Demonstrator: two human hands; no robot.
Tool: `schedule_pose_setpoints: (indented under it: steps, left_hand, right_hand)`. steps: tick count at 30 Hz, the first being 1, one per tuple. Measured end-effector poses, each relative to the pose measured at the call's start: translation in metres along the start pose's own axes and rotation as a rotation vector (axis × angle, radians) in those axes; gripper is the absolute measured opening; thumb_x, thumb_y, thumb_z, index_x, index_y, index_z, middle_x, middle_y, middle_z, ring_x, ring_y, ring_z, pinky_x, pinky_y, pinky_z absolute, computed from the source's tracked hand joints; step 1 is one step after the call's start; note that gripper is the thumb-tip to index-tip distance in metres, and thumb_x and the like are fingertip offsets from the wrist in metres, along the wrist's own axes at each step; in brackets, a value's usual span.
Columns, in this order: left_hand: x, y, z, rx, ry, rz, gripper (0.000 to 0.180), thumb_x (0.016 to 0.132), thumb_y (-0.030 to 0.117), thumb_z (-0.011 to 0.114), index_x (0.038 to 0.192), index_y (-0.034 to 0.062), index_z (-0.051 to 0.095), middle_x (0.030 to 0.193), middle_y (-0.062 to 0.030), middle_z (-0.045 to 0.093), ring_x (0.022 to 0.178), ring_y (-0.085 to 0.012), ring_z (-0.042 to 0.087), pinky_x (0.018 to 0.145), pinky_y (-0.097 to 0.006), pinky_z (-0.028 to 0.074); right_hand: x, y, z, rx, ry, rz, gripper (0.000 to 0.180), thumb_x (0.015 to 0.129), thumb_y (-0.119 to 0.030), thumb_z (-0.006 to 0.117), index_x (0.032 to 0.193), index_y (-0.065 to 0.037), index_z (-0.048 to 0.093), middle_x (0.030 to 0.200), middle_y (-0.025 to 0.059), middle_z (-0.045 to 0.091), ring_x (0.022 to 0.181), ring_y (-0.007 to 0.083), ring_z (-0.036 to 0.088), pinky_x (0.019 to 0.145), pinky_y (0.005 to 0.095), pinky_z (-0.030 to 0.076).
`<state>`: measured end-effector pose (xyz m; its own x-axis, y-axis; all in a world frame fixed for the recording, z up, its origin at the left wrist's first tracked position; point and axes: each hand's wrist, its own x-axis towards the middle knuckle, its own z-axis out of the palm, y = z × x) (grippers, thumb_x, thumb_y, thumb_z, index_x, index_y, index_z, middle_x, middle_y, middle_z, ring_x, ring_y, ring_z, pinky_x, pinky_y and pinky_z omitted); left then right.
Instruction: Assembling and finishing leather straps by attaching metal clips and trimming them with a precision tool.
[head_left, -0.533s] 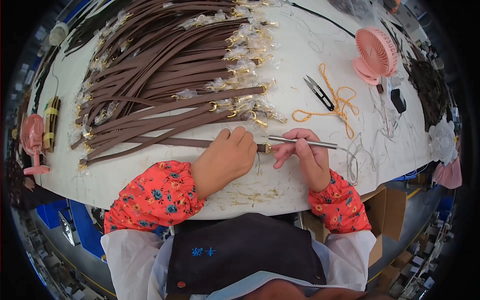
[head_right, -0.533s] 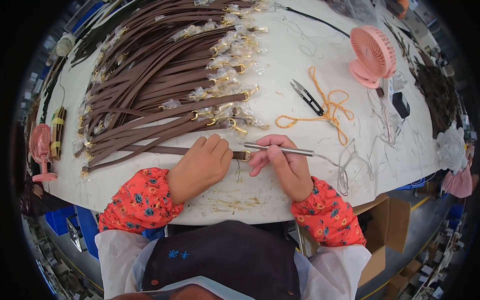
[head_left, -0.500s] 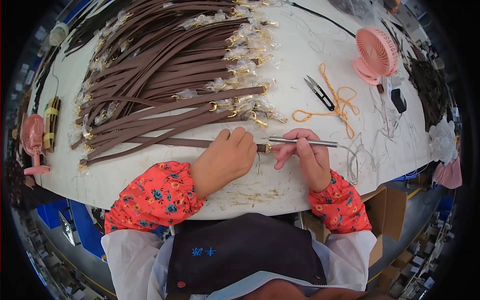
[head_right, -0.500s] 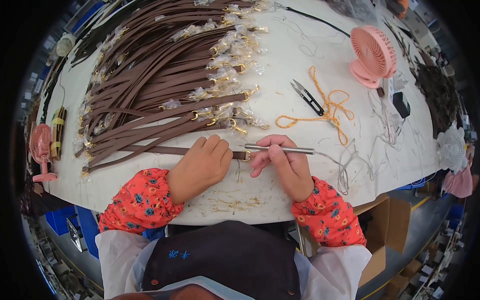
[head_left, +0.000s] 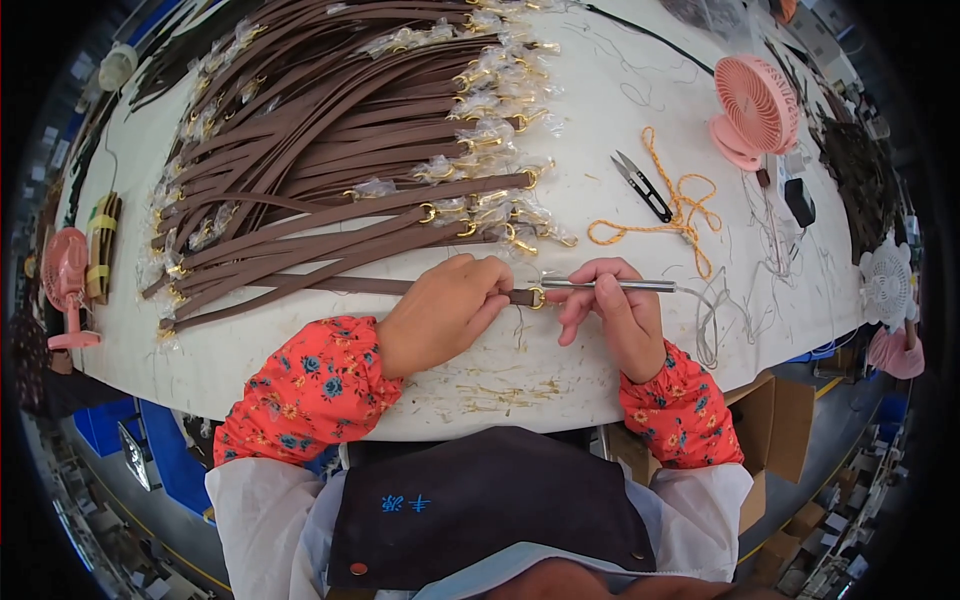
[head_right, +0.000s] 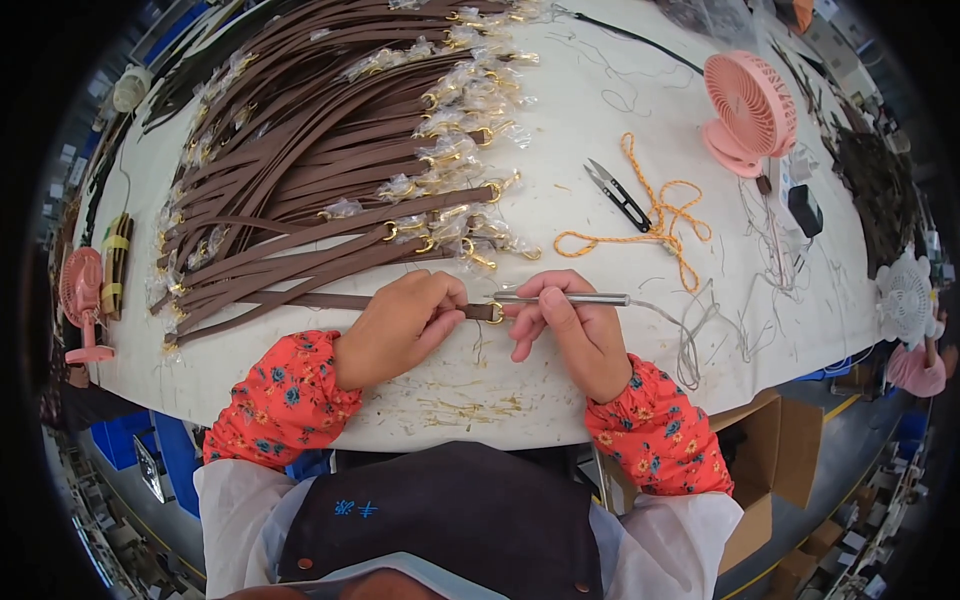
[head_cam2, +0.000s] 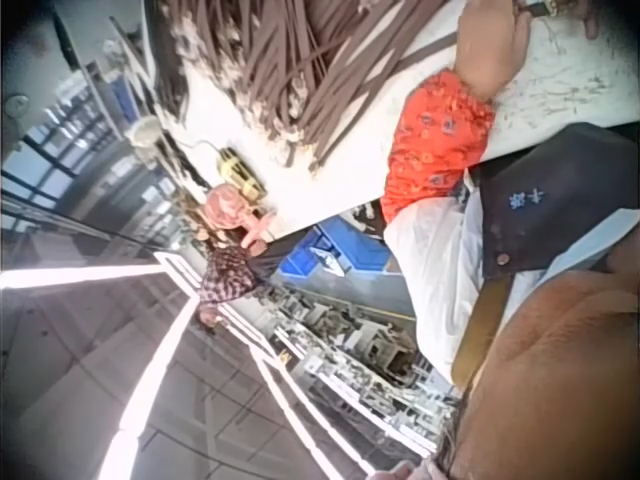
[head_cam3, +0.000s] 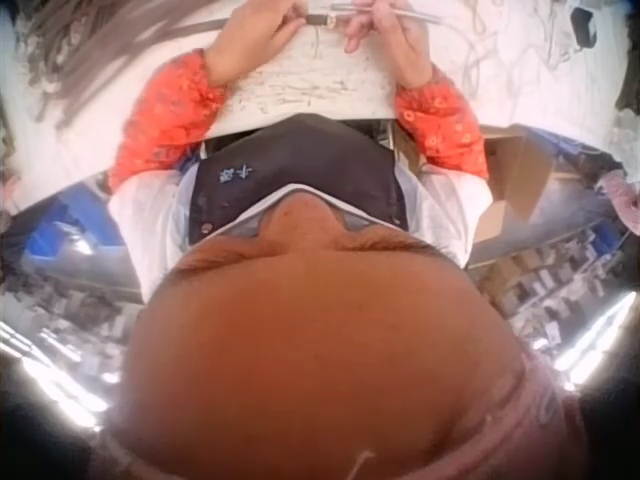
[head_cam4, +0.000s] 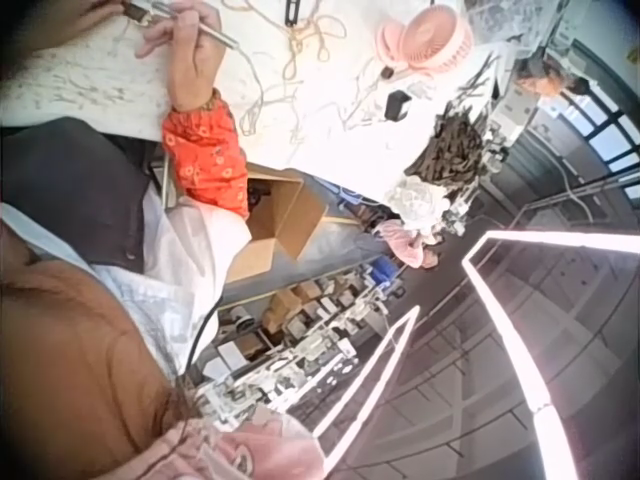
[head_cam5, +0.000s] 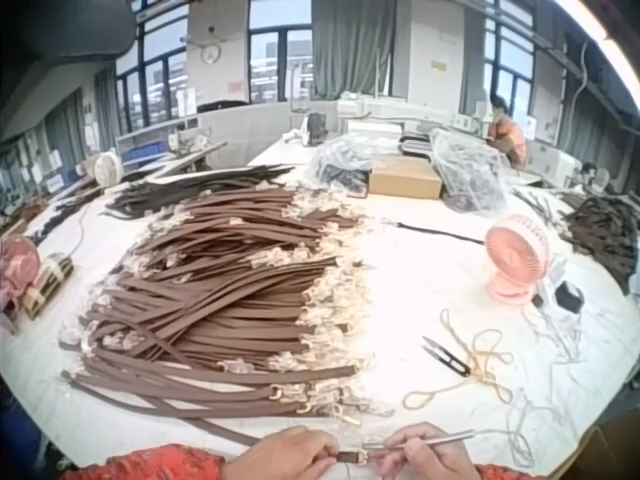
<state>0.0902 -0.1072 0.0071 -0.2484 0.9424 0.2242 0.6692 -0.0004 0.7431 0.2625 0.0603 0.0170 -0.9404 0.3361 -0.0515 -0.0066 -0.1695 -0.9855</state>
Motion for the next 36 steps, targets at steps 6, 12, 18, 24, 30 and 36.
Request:
schedule_pose_setpoints:
  steps: [6,12,18,24,30,36]
  left_hand:
    - [0.002,-0.002,-0.017,0.066,-0.129,0.038,0.013,0.083,0.007,0.067,0.093,0.0043,0.059,0.074,-0.0102,0.058,0.072,-0.0298,0.056,0.064,-0.039,0.044]
    - [-0.001,-0.002,-0.002,0.134,0.018,0.047,0.010,0.086,0.011,0.065,0.091,0.0064,0.058,0.075,-0.0109,0.059,0.072,-0.0324,0.057,0.062,-0.040,0.045]
    - [-0.001,-0.004,0.002,0.200,0.030,0.077,0.011,0.087,0.013,0.065,0.091,0.0075,0.056,0.075,-0.0099,0.059,0.071,-0.0318,0.058,0.062,-0.041,0.046]
    - [-0.001,-0.003,0.002,0.210,0.027,0.079,0.011,0.087,0.013,0.065,0.090,0.0077,0.055,0.074,-0.0096,0.058,0.070,-0.0307,0.057,0.061,-0.040,0.046]
    - [0.000,-0.003,0.002,0.206,0.031,0.089,0.012,0.086,0.012,0.065,0.091,0.0078,0.055,0.073,-0.0095,0.058,0.069,-0.0310,0.057,0.060,-0.041,0.045]
    - [0.000,-0.002,0.001,0.209,0.030,0.073,0.012,0.087,0.012,0.065,0.091,0.0076,0.054,0.073,-0.0102,0.058,0.068,-0.0320,0.057,0.060,-0.041,0.045]
  right_hand:
    - [0.000,-0.002,-0.001,0.007,0.000,0.033,0.031,0.104,-0.025,0.039,0.111,0.004,0.051,0.081,0.0111,0.063,0.065,0.0164,0.064,0.082,0.0323,0.051]
    - [-0.004,-0.004,-0.001,-0.019,-0.076,0.060,0.031,0.105,-0.024,0.040,0.111,0.003,0.053,0.079,0.0097,0.063,0.067,0.0162,0.063,0.067,0.0270,0.050]
    - [-0.003,-0.002,0.000,-0.036,-0.102,0.033,0.031,0.105,-0.024,0.040,0.112,0.003,0.053,0.079,0.0092,0.063,0.070,0.0145,0.063,0.068,0.0265,0.049]
    - [-0.002,-0.001,0.000,-0.048,-0.111,0.043,0.031,0.105,-0.024,0.041,0.113,0.003,0.052,0.080,0.0089,0.063,0.071,0.0144,0.063,0.069,0.0266,0.050]
    - [-0.002,0.002,-0.001,-0.032,-0.118,0.029,0.031,0.105,-0.024,0.041,0.113,0.003,0.052,0.080,0.0089,0.063,0.072,0.0143,0.063,0.069,0.0265,0.050]
    - [-0.001,0.000,0.000,-0.037,-0.138,0.038,0.031,0.105,-0.024,0.041,0.113,0.003,0.052,0.081,0.0092,0.063,0.072,0.0142,0.062,0.069,0.0268,0.050]
